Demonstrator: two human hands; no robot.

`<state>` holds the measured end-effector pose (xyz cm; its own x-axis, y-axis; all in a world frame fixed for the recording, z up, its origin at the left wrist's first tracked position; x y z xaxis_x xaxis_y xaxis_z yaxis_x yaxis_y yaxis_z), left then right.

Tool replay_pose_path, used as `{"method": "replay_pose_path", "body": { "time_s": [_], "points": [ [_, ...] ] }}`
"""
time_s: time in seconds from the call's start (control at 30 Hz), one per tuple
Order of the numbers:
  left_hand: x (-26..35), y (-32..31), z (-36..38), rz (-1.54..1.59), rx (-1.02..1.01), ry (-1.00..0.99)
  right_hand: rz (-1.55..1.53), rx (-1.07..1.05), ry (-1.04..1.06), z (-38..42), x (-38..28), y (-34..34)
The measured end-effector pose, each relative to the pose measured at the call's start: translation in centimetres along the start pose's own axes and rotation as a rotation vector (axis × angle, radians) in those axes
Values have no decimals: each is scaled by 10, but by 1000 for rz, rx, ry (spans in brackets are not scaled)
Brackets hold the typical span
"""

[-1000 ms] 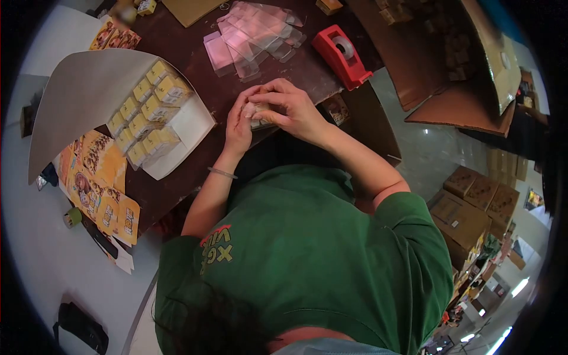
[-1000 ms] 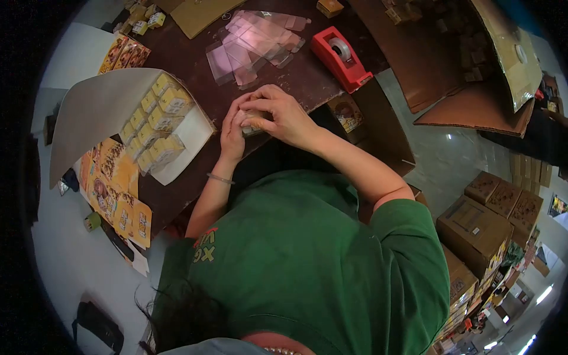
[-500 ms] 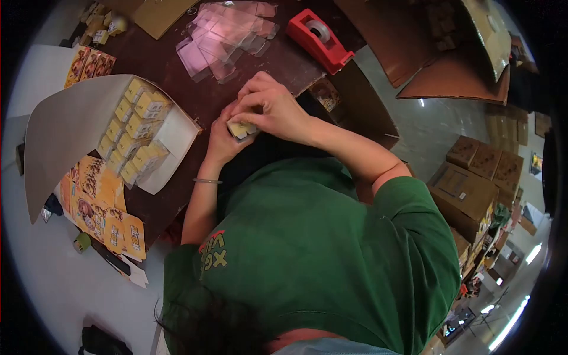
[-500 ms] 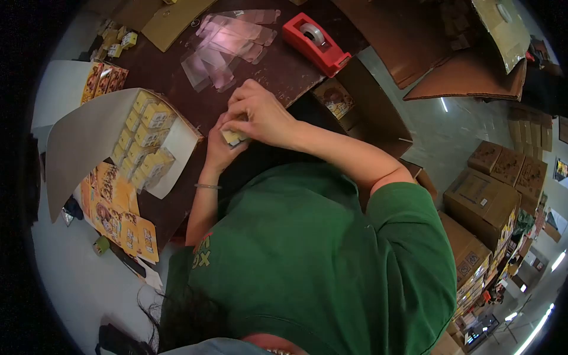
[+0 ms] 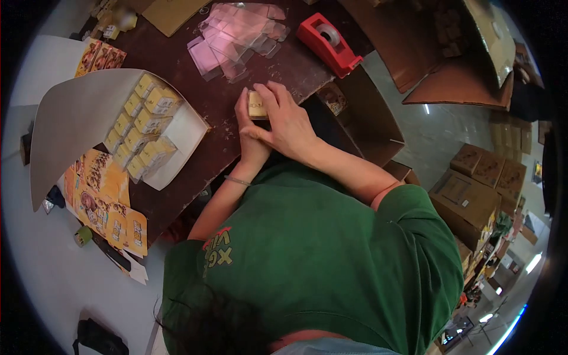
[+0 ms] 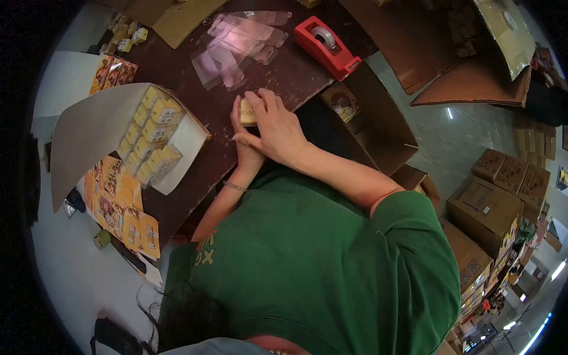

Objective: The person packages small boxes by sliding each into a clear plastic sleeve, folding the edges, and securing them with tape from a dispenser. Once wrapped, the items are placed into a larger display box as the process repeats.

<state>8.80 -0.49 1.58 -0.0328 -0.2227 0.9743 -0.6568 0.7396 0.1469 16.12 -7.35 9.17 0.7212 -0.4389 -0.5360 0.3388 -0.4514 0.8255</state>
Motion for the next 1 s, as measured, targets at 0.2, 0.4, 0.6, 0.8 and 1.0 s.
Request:
{"method": "replay_pose_path", "body": {
  "time_s": [0.2,0.4,0.6,0.8,1.0],
  "points": [
    [11,0,-40,512,-282,204,-84,-147,506,-27,36,22],
    [13,-40,-99,372,-571,226,55,102,491,-37,72,76],
    [18,-78,-115,352,-701,100,16,184,-139,-33,203,112],
    [28,-128,-115,347,-740,109,-178,56,-148,-37,222,95],
    [37,-125,-118,241,-759,77,-357,161,-331,-3,195,108]
  ]
}}
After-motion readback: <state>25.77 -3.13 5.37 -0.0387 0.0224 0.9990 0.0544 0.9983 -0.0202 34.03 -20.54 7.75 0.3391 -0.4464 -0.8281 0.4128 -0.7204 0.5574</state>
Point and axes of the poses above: each hand's wrist, its own z-axis away from the middle knuckle, its own y-axis out of the back of the hand, x = y × z, the point moved 7 cm from there along -z, towards the middle knuckle, and after that the axes turned 11 degrees about z, right-handed, at the moved point
